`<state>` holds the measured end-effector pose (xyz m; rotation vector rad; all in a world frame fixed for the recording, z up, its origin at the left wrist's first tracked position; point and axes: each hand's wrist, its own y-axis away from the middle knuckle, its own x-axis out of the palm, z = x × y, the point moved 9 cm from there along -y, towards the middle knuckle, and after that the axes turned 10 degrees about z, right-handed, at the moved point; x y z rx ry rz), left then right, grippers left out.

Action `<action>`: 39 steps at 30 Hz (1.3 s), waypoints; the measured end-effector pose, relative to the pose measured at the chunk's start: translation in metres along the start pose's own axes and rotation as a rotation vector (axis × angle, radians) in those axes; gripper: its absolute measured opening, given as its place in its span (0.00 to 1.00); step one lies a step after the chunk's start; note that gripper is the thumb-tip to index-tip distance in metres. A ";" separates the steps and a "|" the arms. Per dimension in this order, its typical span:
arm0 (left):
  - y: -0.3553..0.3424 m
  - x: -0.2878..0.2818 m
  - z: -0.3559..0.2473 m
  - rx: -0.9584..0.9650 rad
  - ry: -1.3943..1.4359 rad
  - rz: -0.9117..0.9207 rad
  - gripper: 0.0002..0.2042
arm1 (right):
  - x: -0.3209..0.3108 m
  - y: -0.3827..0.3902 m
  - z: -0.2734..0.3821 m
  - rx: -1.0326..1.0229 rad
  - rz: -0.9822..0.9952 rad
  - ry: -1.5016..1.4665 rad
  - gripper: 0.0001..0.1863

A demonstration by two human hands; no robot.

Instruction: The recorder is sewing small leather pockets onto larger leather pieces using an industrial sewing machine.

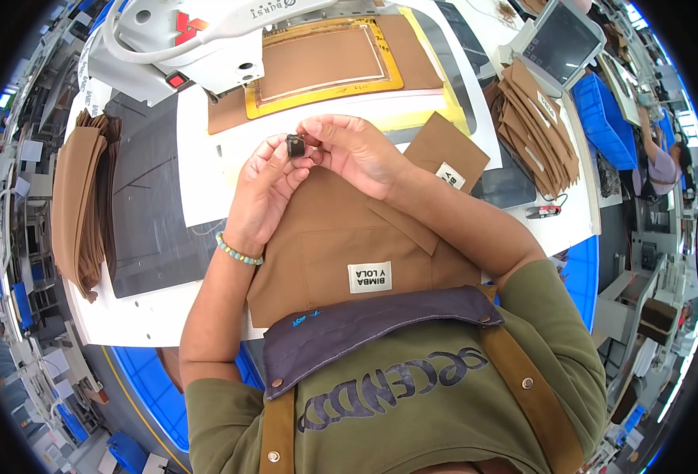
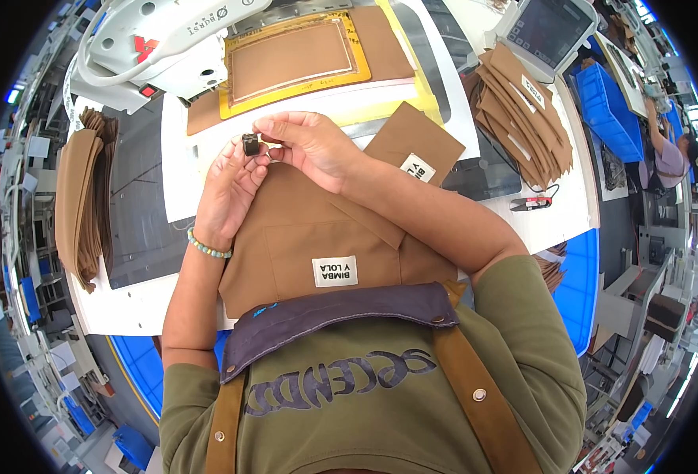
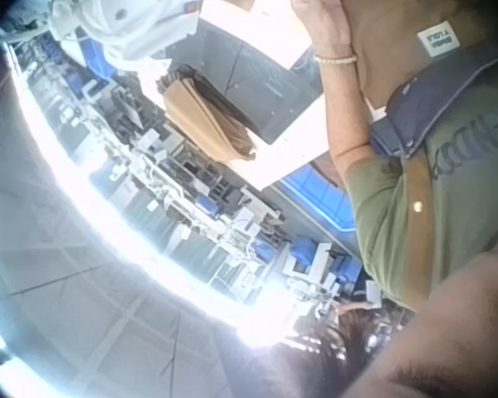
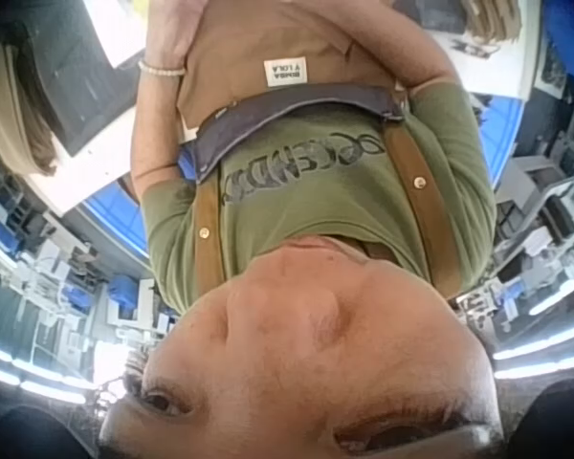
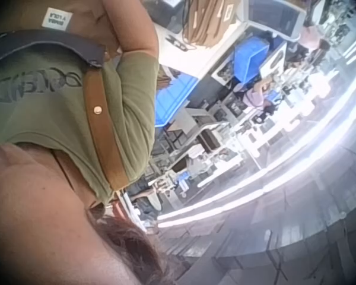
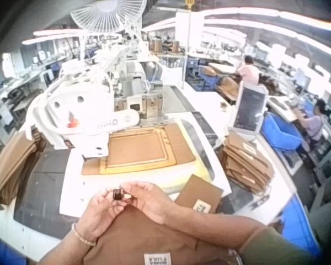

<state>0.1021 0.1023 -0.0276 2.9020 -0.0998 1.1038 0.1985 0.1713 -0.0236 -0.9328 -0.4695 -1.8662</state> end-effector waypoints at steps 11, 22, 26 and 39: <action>0.000 0.005 -0.001 0.002 0.047 0.002 0.11 | 0.008 -0.003 -0.007 0.003 -0.051 -0.058 0.09; -0.001 0.004 -0.001 0.028 0.053 -0.002 0.12 | 0.008 -0.001 -0.010 -0.021 -0.092 -0.101 0.09; 0.000 0.002 0.000 0.011 0.045 -0.017 0.12 | 0.007 0.000 -0.007 -0.032 -0.099 -0.049 0.08; 0.004 0.000 -0.006 0.024 0.033 -0.032 0.11 | 0.013 0.005 0.033 -0.165 -0.156 0.419 0.09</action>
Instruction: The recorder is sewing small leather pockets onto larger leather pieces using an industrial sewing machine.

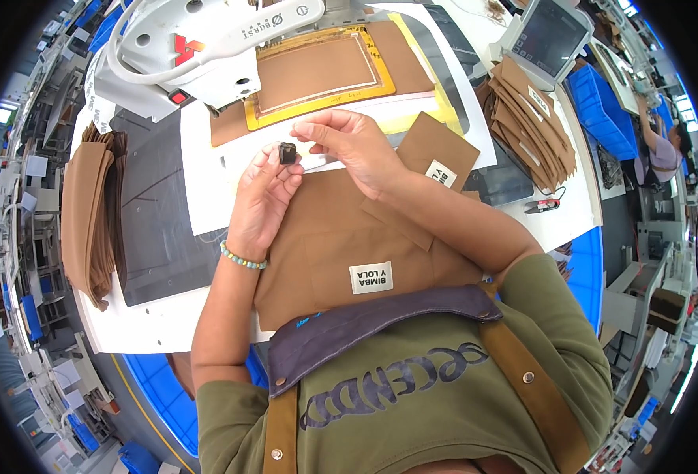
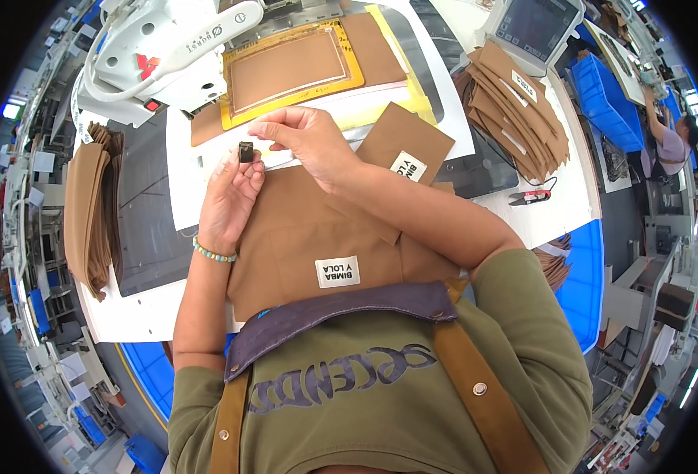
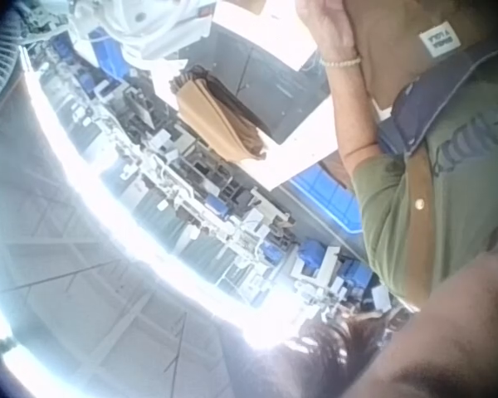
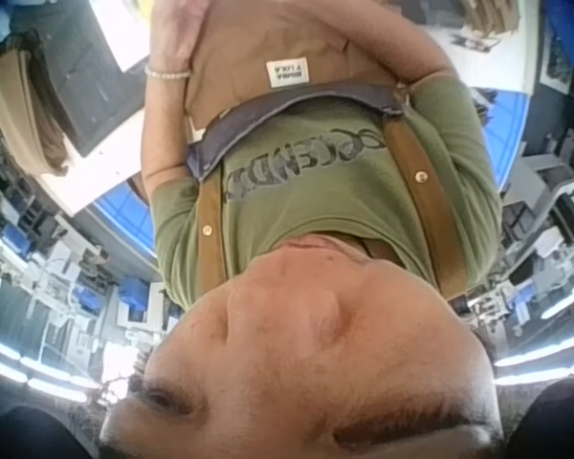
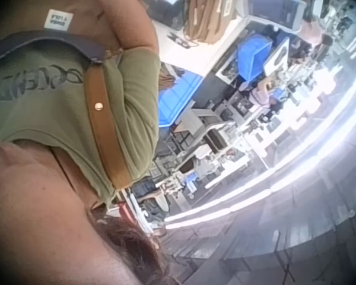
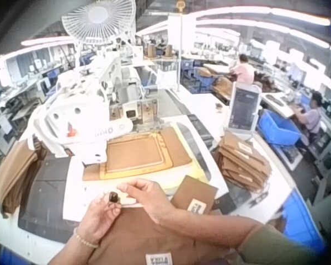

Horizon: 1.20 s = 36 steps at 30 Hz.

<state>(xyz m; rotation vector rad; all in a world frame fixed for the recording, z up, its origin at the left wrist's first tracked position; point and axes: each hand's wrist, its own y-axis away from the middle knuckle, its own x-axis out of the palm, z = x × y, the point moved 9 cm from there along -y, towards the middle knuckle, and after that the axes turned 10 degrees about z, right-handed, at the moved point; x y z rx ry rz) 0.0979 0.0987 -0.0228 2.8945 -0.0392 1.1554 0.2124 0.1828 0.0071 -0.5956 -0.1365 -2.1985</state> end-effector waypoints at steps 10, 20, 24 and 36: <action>0.001 -0.002 -0.006 0.039 -0.013 0.004 0.10 | -0.010 0.000 0.011 0.021 -0.040 0.132 0.10; -0.002 0.000 0.002 -0.009 -0.016 0.001 0.11 | -0.007 0.000 0.001 0.006 -0.049 0.067 0.15; -0.002 0.001 0.003 -0.008 -0.006 0.010 0.11 | -0.004 0.003 0.001 -0.003 -0.039 0.118 0.14; -0.002 0.002 0.003 -0.003 -0.006 0.020 0.10 | 0.000 0.002 0.006 -0.102 -0.003 0.152 0.12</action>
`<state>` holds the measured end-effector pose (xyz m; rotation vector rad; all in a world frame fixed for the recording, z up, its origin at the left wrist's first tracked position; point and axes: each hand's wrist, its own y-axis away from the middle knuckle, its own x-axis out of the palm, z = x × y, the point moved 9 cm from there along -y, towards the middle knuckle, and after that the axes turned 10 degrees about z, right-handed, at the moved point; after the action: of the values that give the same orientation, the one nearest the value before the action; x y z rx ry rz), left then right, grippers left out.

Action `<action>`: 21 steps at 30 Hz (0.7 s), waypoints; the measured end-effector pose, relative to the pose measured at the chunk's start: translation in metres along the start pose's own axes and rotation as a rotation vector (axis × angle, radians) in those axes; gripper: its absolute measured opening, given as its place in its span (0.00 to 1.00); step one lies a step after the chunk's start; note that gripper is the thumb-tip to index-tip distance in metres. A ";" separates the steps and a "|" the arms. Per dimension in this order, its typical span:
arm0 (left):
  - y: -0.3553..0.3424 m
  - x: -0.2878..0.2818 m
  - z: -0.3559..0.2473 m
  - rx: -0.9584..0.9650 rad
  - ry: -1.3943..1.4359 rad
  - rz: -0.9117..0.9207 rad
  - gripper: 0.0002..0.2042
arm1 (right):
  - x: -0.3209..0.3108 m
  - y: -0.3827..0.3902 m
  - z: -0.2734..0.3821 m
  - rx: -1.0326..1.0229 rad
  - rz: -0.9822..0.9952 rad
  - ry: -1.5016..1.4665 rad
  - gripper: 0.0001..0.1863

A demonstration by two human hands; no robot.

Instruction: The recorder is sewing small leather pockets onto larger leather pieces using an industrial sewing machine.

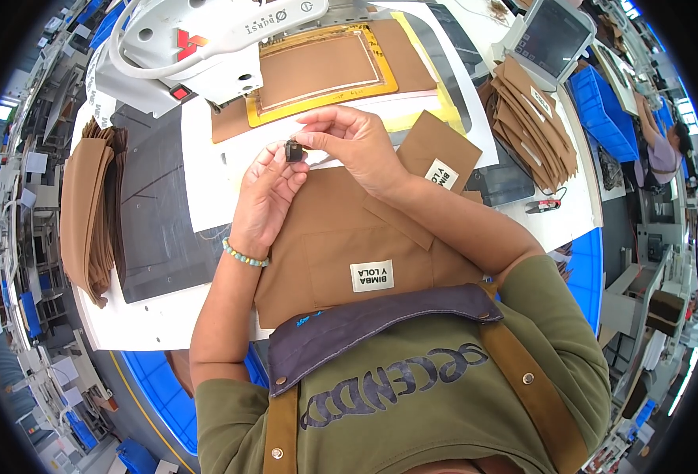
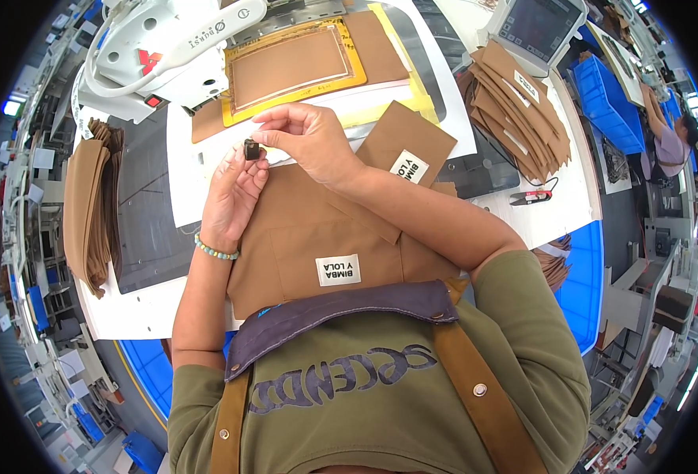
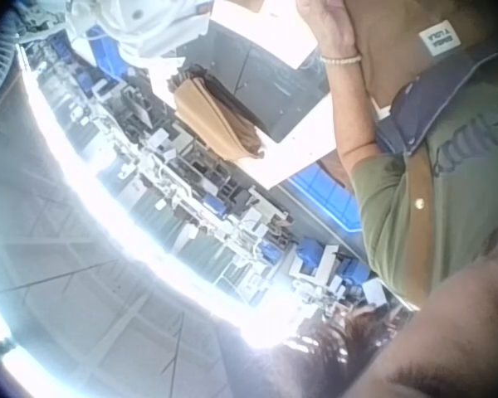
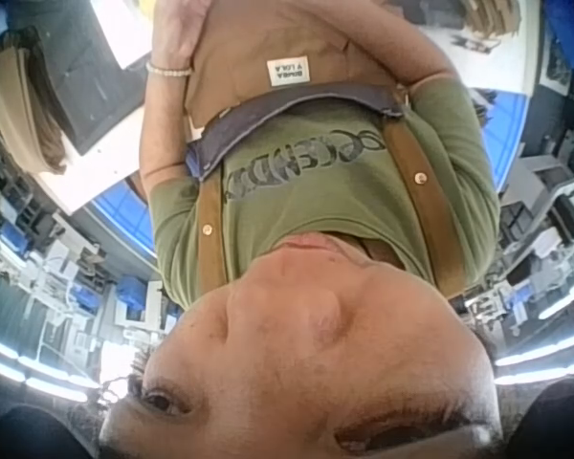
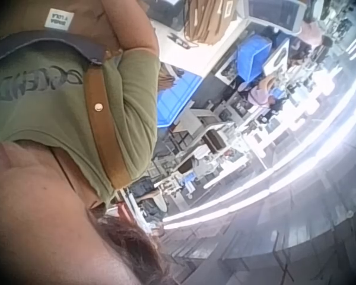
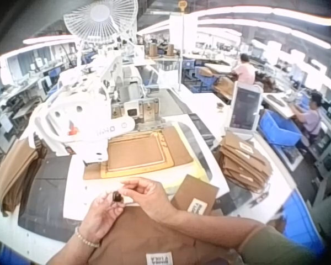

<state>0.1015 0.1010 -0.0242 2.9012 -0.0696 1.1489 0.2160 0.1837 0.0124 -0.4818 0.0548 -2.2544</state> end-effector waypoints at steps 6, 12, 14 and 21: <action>0.000 0.002 -0.001 -0.001 -0.003 0.012 0.11 | 0.001 0.000 0.004 -0.027 0.011 0.032 0.11; 0.001 0.003 0.000 -0.006 -0.001 0.012 0.11 | 0.003 0.000 0.003 0.001 0.044 0.023 0.12; 0.001 0.002 0.001 -0.008 0.000 0.012 0.12 | 0.002 0.000 0.003 0.004 0.044 0.013 0.12; 0.001 -0.001 0.005 -0.034 0.054 0.040 0.15 | 0.002 -0.003 0.002 0.025 0.092 0.012 0.11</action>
<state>0.1043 0.0994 -0.0285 2.8505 -0.1451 1.2187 0.2134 0.1847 0.0155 -0.4435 0.0537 -2.1651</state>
